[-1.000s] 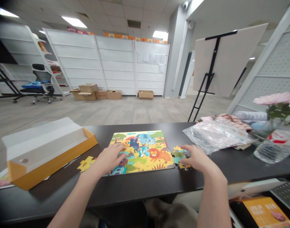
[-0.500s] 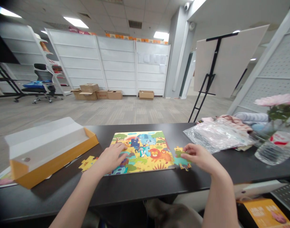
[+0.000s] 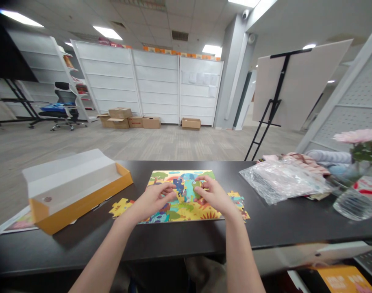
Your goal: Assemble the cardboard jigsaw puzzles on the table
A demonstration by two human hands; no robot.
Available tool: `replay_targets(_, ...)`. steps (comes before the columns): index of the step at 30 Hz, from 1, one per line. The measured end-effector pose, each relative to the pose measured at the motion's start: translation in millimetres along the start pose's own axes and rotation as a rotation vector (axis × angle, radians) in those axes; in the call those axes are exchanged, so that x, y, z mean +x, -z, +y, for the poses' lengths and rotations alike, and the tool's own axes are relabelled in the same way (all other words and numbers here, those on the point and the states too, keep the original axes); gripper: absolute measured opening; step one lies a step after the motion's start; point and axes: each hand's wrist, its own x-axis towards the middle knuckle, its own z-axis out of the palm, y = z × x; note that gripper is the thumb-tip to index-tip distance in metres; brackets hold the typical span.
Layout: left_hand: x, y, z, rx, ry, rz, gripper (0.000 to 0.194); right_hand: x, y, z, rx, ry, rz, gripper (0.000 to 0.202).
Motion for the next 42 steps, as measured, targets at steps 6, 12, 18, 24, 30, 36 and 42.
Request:
replay_targets(6,-2.6,3.9,7.0,-0.316,-0.006,0.025,0.051,17.4,-33.7,-0.4,0.044,0.074,-0.016,0.047)
replay_targets(12,-9.5,18.9,-3.9,-0.383,-0.003,0.136,0.031,23.3,-49.5,-3.6,-0.01,0.14,-0.075,0.047)
replay_targets(18,-15.5,23.8,-14.1,-0.313,-0.037,0.156,0.022,31.6,-57.1,3.2,-0.037,0.172,-0.068,0.043)
replay_targets(24,-15.7,35.0,-29.1,-0.114,0.036,0.429,0.018,38.6,-34.6,16.5,-0.179,0.176,0.338,0.039)
replay_targets(30,-21.3,40.9,-29.6,0.28,0.172,0.378,0.018,31.8,-8.2,25.8,-0.434,0.053,0.505,0.041)
replay_targets(36,-25.1,39.0,-19.4,0.455,0.206,0.286,0.02,26.6,-7.4,27.7,-0.456,0.024,0.412,0.04)
replay_targets(42,-26.3,41.6,-14.3,0.524,0.272,0.25,0.02,24.3,-16.6,21.1,-0.372,0.02,0.261,0.042)
